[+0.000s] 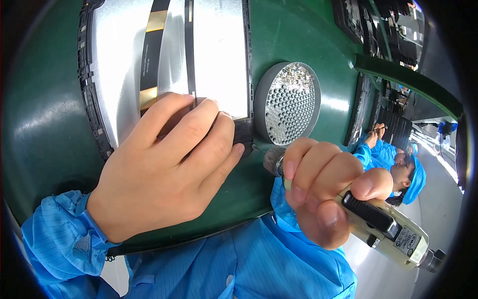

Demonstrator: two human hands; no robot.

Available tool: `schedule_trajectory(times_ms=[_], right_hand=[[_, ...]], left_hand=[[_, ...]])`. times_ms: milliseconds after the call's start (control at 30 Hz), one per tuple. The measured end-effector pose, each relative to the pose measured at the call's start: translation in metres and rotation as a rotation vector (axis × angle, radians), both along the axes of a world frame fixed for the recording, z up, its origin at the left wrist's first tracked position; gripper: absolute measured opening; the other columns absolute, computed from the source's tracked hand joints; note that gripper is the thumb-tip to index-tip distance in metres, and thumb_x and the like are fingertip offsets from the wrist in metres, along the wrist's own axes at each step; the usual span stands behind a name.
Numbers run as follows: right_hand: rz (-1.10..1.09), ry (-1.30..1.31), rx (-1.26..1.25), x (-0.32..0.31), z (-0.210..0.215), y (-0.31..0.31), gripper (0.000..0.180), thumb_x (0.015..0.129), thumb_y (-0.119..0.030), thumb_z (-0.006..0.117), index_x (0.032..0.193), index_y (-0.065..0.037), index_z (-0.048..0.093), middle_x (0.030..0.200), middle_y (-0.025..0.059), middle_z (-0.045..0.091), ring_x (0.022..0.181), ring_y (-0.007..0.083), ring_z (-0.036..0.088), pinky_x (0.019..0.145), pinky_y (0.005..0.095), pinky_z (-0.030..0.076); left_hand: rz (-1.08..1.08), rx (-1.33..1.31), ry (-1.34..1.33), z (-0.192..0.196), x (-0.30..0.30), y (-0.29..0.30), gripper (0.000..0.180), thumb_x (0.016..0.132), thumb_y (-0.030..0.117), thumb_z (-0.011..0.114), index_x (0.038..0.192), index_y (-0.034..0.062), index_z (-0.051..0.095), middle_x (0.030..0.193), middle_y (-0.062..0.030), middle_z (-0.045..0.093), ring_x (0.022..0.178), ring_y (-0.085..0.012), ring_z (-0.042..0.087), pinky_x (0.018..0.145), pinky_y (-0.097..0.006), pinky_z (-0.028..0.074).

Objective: The person takes tablet frames from a conveyor shelf, aligns internal components by hand, drives screws into the frames using an electric screwdriver, and places the assembled tablet frames back onto the shelf.

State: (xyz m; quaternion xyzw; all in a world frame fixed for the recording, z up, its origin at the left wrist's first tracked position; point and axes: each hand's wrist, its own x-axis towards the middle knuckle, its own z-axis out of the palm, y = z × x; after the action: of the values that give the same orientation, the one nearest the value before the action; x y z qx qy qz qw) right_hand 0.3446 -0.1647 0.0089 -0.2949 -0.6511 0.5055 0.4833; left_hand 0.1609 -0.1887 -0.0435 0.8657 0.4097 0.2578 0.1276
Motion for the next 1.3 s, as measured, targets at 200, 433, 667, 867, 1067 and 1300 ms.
schedule_trajectory(times_ms=[200,433,667,867,1067,1300], right_hand=[[0.020,0.023,-0.029,0.000,0.001,0.001,0.032,0.084,-0.010,0.059,0.112,-0.012,0.044,0.067,0.0024,0.047,0.060,0.0160,0.049,0.059,0.0340,0.042],[0.082,-0.070,0.023,0.003,0.001,0.003,0.031,0.082,-0.008,0.058,0.110,-0.011,0.044,0.066,0.0034,0.047,0.059,0.0164,0.048,0.059,0.0344,0.042],[0.097,-0.065,0.043,0.005,0.000,0.004,0.033,0.081,-0.008,0.058,0.111,-0.010,0.044,0.066,0.0032,0.046,0.059,0.0158,0.047,0.059,0.0343,0.041],[0.068,0.033,-0.014,0.022,0.017,0.027,0.038,0.083,-0.012,0.055,0.120,-0.012,0.049,0.066,-0.0006,0.042,0.063,0.0142,0.045,0.067,0.0343,0.036],[-0.039,0.061,0.043,0.014,-0.003,0.039,0.043,0.081,-0.009,0.048,0.124,-0.008,0.047,0.068,0.0023,0.041,0.064,0.0169,0.043,0.070,0.0398,0.038],[-0.055,0.025,0.019,0.009,-0.005,0.040,0.043,0.081,-0.008,0.048,0.124,-0.008,0.045,0.069,0.0046,0.044,0.064,0.0182,0.045,0.069,0.0401,0.040]], left_hand=[[0.007,-0.004,-0.012,0.000,0.001,0.001,0.027,0.067,0.015,0.064,0.093,0.0112,0.071,0.105,-0.0112,0.057,0.106,-0.0280,0.052,0.094,-0.043,0.042],[0.025,0.003,-0.027,-0.002,0.001,0.000,0.024,0.069,0.016,0.066,0.092,0.0117,0.072,0.105,-0.0110,0.057,0.105,-0.0281,0.052,0.093,-0.043,0.042],[0.011,0.007,-0.035,-0.001,0.001,0.003,0.026,0.068,0.016,0.066,0.093,0.0111,0.072,0.105,-0.0116,0.057,0.105,-0.0281,0.052,0.093,-0.043,0.042],[-0.016,-0.006,-0.012,0.003,0.001,0.002,0.030,0.063,0.015,0.066,0.092,0.0101,0.071,0.103,-0.0123,0.058,0.104,-0.0287,0.053,0.094,-0.044,0.042],[-0.007,0.064,0.009,0.001,0.000,0.003,0.030,0.063,0.014,0.066,0.092,0.0102,0.071,0.102,-0.0126,0.059,0.102,-0.0291,0.054,0.093,-0.045,0.042],[-0.017,0.010,0.004,0.007,-0.004,0.003,0.030,0.064,0.015,0.065,0.093,0.0102,0.071,0.102,-0.0130,0.059,0.101,-0.0293,0.055,0.092,-0.045,0.042]])
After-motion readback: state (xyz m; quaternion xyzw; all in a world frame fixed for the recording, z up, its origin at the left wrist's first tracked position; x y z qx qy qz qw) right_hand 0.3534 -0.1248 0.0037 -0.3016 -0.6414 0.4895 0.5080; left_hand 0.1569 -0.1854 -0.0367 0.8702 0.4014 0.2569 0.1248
